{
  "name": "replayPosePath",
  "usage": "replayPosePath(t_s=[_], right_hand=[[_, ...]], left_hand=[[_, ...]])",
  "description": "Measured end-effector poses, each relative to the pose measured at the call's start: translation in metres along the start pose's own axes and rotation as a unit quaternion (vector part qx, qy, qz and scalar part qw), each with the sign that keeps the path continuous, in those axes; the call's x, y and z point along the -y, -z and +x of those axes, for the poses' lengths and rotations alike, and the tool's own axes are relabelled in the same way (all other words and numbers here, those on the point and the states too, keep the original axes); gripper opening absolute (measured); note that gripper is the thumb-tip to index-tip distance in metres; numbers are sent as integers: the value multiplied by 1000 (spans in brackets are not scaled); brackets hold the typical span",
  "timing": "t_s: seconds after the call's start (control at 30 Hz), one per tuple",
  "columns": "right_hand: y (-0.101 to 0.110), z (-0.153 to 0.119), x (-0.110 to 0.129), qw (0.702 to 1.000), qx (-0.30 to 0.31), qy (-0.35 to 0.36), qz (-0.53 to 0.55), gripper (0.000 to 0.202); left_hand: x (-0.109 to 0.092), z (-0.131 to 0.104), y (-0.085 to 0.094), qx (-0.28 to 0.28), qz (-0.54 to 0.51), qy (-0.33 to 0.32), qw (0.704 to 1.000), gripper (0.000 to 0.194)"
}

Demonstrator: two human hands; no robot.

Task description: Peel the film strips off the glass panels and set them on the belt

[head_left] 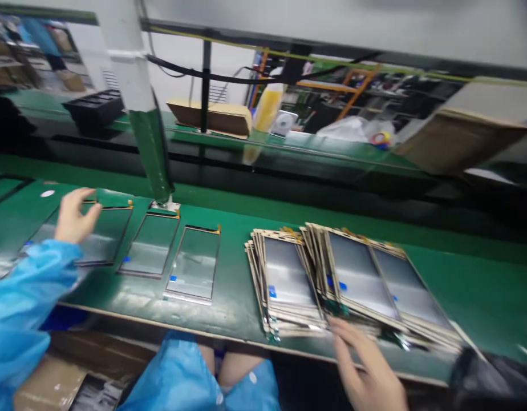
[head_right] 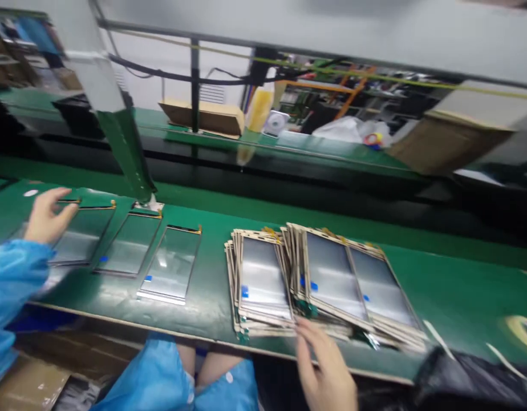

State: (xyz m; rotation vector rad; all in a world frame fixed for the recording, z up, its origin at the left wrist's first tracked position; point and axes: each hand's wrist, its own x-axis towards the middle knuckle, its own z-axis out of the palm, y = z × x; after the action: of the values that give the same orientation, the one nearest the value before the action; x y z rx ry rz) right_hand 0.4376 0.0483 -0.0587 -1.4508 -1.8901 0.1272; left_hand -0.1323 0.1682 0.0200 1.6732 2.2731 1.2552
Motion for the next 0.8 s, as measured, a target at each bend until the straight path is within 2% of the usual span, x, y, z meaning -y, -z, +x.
replayPosePath(t_s=[0.1,0.13,0.17,0.23,0.3,0.37,0.5,0.67,0.8], right_hand=[[-29,22,12,999,10,20,-45,26],[-38,28,16,998,15,14,-60,29],[-47,33,18,997,20,2,-75,33],[-59,36,21,995,20,-32,-88,40],[-65,31,21,995,13,-61,-73,44],[-67,25,22,995,3,-83,-45,45],[-67,22,29,994,-20,-108,3,42],[-63,26,38,996,-16,-90,23,36],[-58,9,27,985,-38,-145,83,42]], left_hand=[[-92,-57,-75,174,-69,-141,972,44],[-122,-79,-100,241,-82,-169,952,42],[-149,-101,-124,340,-87,-164,922,45],[-191,-137,-165,393,-84,-149,904,50],[-216,-162,-191,411,-80,-125,899,58],[-226,-179,-201,416,-79,-102,900,65],[-220,-205,-191,422,-92,-85,898,70],[-210,-229,-180,404,-222,-20,887,68],[-205,-238,-185,396,-301,37,867,70]])
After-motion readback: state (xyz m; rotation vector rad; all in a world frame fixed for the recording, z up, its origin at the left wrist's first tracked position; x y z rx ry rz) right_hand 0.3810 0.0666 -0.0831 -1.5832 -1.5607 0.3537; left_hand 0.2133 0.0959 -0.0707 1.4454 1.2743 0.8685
